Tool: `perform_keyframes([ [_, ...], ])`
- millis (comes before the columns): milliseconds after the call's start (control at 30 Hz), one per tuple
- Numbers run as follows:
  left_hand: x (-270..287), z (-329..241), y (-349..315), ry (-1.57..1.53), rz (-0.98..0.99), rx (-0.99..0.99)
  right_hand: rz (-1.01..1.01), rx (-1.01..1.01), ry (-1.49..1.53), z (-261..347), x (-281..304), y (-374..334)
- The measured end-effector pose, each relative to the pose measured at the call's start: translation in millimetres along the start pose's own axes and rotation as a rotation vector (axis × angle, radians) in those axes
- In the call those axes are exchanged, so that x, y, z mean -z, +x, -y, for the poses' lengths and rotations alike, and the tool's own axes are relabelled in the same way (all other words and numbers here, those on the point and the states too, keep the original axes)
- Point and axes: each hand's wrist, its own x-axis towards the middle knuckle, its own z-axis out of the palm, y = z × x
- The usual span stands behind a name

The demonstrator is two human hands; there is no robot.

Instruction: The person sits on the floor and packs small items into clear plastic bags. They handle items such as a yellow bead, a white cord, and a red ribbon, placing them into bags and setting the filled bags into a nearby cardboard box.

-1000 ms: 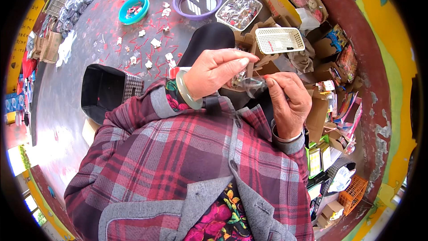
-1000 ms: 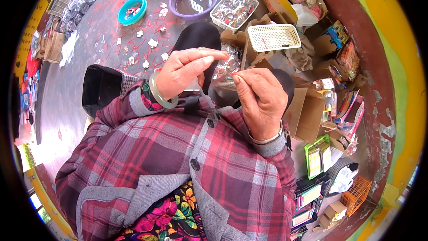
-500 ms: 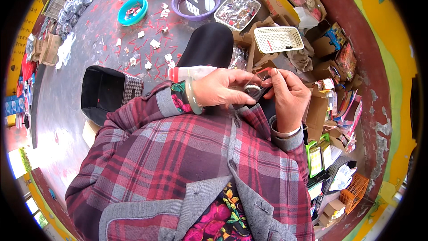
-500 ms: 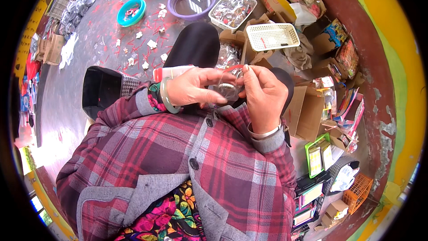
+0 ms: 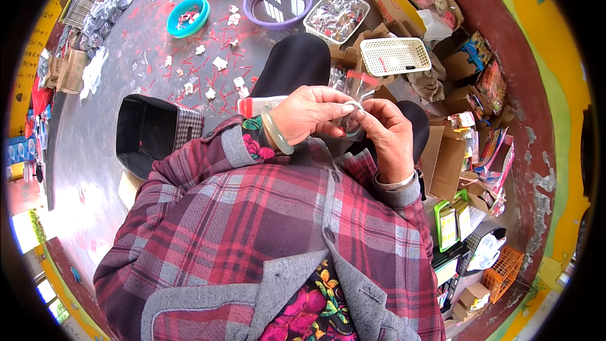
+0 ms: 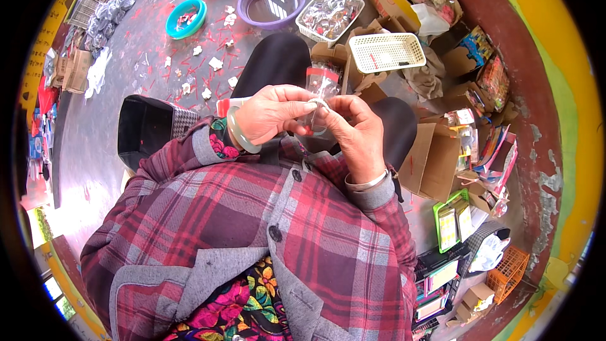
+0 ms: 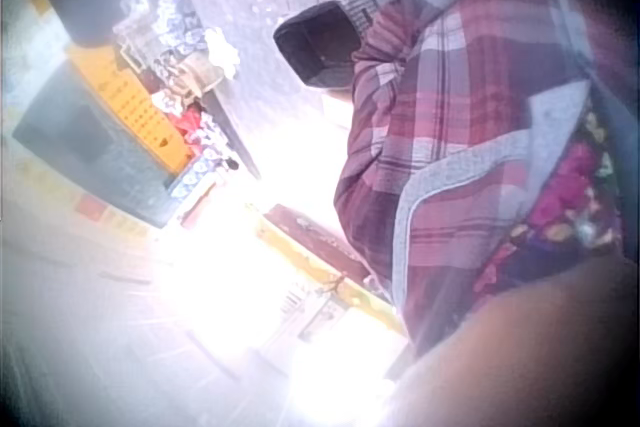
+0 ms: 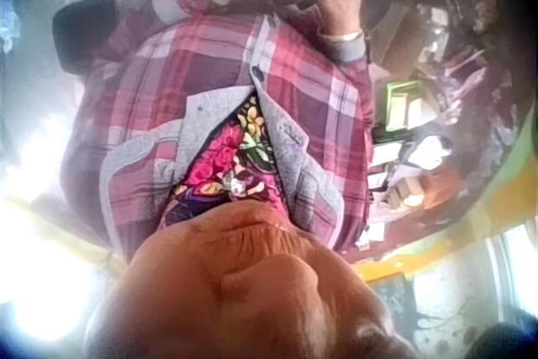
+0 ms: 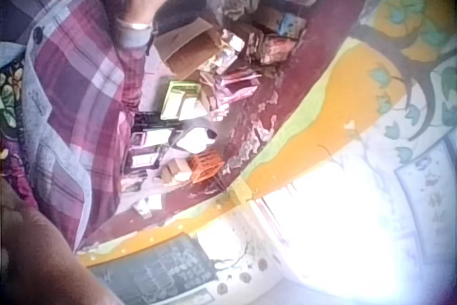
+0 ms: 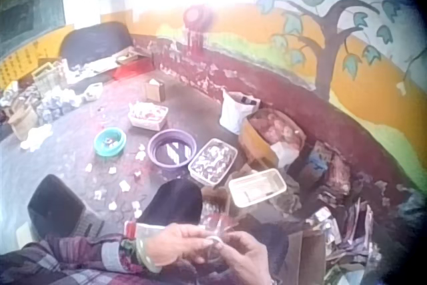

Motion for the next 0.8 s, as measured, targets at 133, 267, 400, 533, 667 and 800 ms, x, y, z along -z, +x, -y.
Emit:
perform_keyframes([
  [133, 0.8, -2.2, 0.9, 0.06, -0.059, -0.003, 0.003, -0.026, 0.028, -1.7, -0.2, 0.6],
  [267, 1.4, -3.0, 0.3, 0.085, -0.051, -0.001, -0.005, -0.017, -0.008, -6.7, 0.9, 2.1],
  [400, 3.8, -0.2, 1.7, -0.066, -0.019, 0.007, -0.041, -0.025, 0.017, -8.4, 2.0, 2.6],
  [533, 3.8, -2.5, 3.2, -0.057, -0.006, 0.036, -0.062, -0.036, 0.026, -10.2, 4.1, 3.5],
  [667, -0.6, -3.1, 2.3, 0.057, -0.08, 0.083, -0.059, -0.035, 0.041, -14.1, 3.8, 4.3],
  [800, 4.2, 3.7, 3.0, 0.108, -0.136, 0.054, -0.019, -0.029, 0.041, -12.9, 2.6, 3.0],
])
